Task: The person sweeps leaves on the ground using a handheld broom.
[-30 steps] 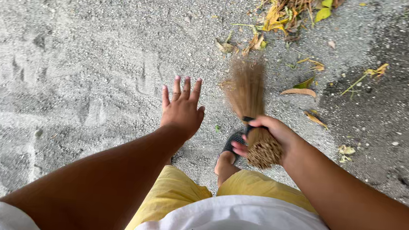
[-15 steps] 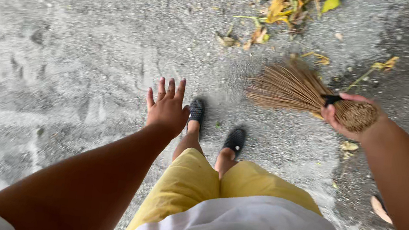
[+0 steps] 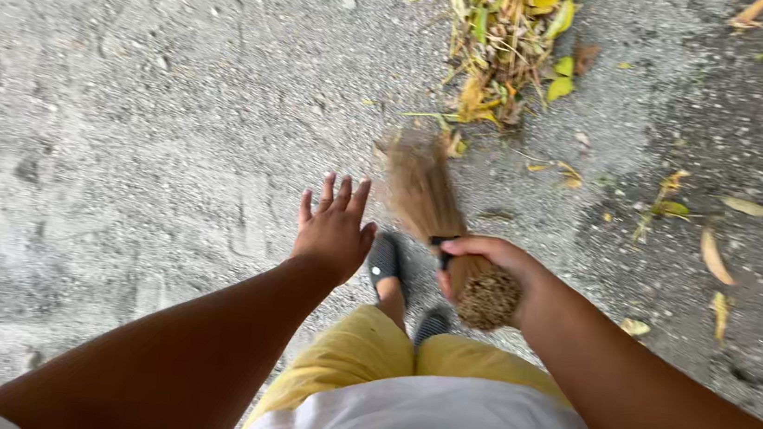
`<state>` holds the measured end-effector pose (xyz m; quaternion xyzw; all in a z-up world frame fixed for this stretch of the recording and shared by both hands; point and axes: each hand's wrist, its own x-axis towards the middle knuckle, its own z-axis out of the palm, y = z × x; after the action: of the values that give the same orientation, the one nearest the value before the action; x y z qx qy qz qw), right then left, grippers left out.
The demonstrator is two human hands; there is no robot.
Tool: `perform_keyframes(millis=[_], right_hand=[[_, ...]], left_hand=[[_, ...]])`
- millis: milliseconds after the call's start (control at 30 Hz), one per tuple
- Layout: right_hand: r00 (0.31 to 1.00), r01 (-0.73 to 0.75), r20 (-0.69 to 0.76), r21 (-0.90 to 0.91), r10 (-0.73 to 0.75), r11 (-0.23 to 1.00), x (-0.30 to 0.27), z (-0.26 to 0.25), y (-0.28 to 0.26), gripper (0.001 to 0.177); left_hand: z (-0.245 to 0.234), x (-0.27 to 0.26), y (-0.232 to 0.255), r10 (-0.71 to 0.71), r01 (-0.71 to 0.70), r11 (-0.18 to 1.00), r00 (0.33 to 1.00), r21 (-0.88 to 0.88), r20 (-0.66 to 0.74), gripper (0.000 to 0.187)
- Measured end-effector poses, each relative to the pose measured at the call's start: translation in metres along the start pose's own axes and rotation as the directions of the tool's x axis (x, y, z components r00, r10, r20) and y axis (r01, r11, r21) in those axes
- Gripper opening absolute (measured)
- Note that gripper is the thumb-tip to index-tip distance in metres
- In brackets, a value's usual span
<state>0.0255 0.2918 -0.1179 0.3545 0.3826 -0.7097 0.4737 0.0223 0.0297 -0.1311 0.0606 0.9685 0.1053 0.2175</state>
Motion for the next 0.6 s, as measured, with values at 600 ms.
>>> perform_keyframes(millis=[600], right_hand=[[0.95, 0.224, -0.286, 0.344, -0.125, 0.912, -0.009, -0.156, -0.171, 0.06]], left_hand=[[-0.061, 0.09, -0.077, -0.181, 0.188, 0.98, 0.978, -0.059, 0.101, 0.067]])
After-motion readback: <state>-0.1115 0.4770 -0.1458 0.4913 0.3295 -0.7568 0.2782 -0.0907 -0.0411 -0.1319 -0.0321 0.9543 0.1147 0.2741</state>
